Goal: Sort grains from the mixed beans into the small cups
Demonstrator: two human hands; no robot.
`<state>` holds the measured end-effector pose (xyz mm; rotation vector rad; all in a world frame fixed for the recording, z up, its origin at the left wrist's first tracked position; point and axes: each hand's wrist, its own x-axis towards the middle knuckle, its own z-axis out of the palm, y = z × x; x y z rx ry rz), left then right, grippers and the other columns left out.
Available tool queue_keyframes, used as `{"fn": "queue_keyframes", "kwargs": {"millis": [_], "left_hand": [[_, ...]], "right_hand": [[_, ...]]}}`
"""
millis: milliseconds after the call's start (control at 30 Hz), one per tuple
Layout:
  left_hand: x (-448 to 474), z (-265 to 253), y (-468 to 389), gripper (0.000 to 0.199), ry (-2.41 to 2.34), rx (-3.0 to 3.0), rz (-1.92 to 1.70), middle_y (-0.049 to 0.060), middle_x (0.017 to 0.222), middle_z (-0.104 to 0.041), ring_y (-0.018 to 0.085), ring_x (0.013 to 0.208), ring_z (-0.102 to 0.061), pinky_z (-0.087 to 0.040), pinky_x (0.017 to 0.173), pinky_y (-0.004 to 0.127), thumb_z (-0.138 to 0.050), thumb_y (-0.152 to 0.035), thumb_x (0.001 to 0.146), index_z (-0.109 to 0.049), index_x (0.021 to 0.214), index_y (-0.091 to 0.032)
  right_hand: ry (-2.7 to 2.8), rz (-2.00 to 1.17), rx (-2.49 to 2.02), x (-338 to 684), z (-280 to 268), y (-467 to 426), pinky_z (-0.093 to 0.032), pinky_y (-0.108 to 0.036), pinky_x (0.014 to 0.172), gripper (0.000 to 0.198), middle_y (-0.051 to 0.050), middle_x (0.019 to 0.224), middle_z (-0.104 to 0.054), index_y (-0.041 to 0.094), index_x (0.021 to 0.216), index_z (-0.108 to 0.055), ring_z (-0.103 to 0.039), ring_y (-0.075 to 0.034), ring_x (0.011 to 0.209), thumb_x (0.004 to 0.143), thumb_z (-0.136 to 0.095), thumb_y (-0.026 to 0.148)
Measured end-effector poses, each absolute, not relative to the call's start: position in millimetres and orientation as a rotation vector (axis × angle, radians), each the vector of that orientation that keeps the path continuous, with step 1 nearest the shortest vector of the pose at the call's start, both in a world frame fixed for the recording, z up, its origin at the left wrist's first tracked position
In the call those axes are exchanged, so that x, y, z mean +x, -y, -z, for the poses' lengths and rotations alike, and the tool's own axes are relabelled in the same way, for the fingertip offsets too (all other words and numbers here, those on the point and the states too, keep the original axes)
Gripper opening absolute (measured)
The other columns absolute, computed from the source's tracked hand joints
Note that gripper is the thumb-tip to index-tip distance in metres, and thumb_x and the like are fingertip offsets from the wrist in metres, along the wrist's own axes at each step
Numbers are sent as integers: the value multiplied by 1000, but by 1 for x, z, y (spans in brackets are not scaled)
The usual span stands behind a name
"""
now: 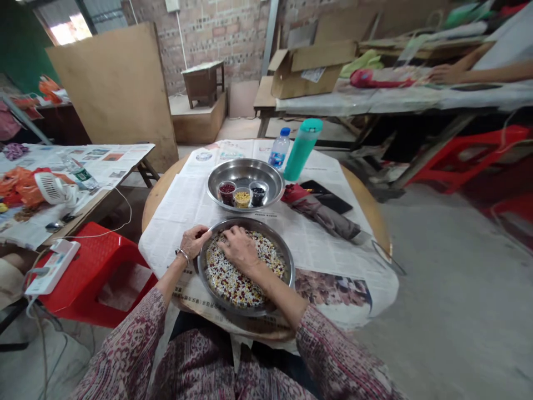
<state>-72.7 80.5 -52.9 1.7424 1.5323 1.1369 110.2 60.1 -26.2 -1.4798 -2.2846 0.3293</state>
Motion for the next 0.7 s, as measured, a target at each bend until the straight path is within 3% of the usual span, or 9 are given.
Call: {"fn": "queue_keyframes", "kwargs": {"millis": [200,300,433,500,633,700], "left_hand": [[-73,51,-78,15,-1534,1749,-1154,0,70,-69,11,64,-59,-49,63,22,-62,-29,80,-71,79,-17],[-74,54,-79,14,-1533,1768,-1162,-1,67,-67,10,63,-58,-48,62,21,-63,-28,80,-71,79,-17],[-77,49,-78,14,-1587,1867,-1202,0,73,-63,9,62,-55,-50,63,22,-68,-27,78,-70,87,-17],[-79,41,-74,15,-1613,2021,-1186,2,83,-62,11,69,-57,-52,70,25,-70,-26,77,-69,90,-18],[-74,21,-58,14,-1518,2443,-997,8,96,-62,21,98,-57,-49,96,37,-64,-23,84,-68,96,-19],[-63,15,-47,30,-1381,2557,-724,10,110,-60,24,106,-55,-48,99,39,-68,-30,81,-65,109,-19]], "right_hand": [[2526,-466,-988,122,24,-25,-49,-34,85,9,-6,99,-63,22,93,-67,-58,-20,97,84,-65,21],[2500,-420,-1073,153,25,-12,-51,-34,81,9,-6,93,-63,22,86,-67,-60,-20,92,87,-59,17],[2250,-288,-1289,192,33,4,-49,-42,91,19,-9,106,-66,23,100,-66,-60,-25,104,88,-53,18],[2142,-244,-1382,202,38,15,-47,-45,92,19,-10,108,-68,25,103,-66,-60,-27,104,89,-53,23],[2015,-230,-1441,199,44,37,-36,-52,105,13,-4,94,-73,28,90,-66,-63,-25,93,89,-53,27],[1938,-218,-1448,190,47,45,-27,-55,112,13,-1,92,-74,30,87,-65,-64,-24,93,89,-53,28]]}}
